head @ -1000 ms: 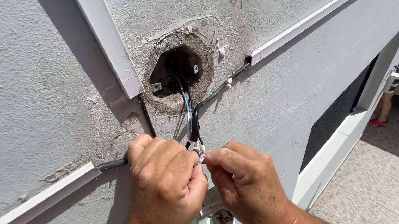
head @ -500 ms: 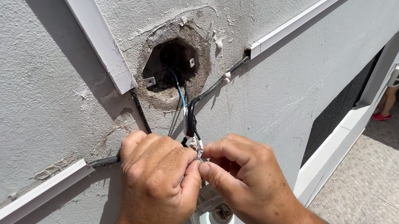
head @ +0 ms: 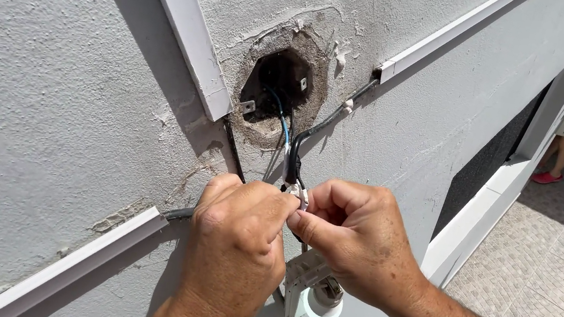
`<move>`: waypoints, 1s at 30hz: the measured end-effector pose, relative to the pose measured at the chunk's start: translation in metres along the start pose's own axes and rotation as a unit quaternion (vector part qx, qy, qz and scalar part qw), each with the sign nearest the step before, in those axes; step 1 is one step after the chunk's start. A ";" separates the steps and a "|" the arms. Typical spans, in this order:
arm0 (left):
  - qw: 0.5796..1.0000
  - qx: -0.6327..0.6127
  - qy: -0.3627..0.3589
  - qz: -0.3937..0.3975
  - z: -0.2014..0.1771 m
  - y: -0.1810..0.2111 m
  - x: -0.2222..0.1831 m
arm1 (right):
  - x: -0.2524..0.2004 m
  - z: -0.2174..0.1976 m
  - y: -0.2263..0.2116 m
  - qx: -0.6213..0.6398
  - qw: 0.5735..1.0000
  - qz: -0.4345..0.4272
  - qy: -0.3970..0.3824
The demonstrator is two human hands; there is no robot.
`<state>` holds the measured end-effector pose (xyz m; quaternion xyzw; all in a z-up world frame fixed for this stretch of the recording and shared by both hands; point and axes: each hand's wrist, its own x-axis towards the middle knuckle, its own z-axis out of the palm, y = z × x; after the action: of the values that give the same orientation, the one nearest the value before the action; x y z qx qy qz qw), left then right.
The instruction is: Repairing electrical wiring on an exterior wall by stripping insulation, twisting wire ends together, and securing them with electrical tape.
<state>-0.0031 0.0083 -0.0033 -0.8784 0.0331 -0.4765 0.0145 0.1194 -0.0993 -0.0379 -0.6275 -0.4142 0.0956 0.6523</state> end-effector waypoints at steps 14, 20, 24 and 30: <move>0.998 0.024 -0.025 -0.049 0.001 0.005 0.002 | 0.003 -0.004 0.014 0.254 0.962 0.074 -0.063; 0.994 0.009 -0.053 -0.092 0.002 0.007 0.004 | 0.005 -0.015 0.012 0.230 0.964 0.100 -0.090; 0.992 0.026 -0.077 -0.098 0.002 0.010 0.008 | 0.004 -0.018 0.013 0.110 0.991 0.032 -0.063; 0.989 0.005 -0.106 -0.102 -0.003 0.011 0.012 | 0.000 -0.024 0.010 -0.089 0.991 -0.097 0.004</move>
<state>0.0003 -0.0040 0.0077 -0.9227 -0.0603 -0.3799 -0.0262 0.1391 -0.1147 -0.0439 -0.6403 -0.4774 -0.0077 0.6017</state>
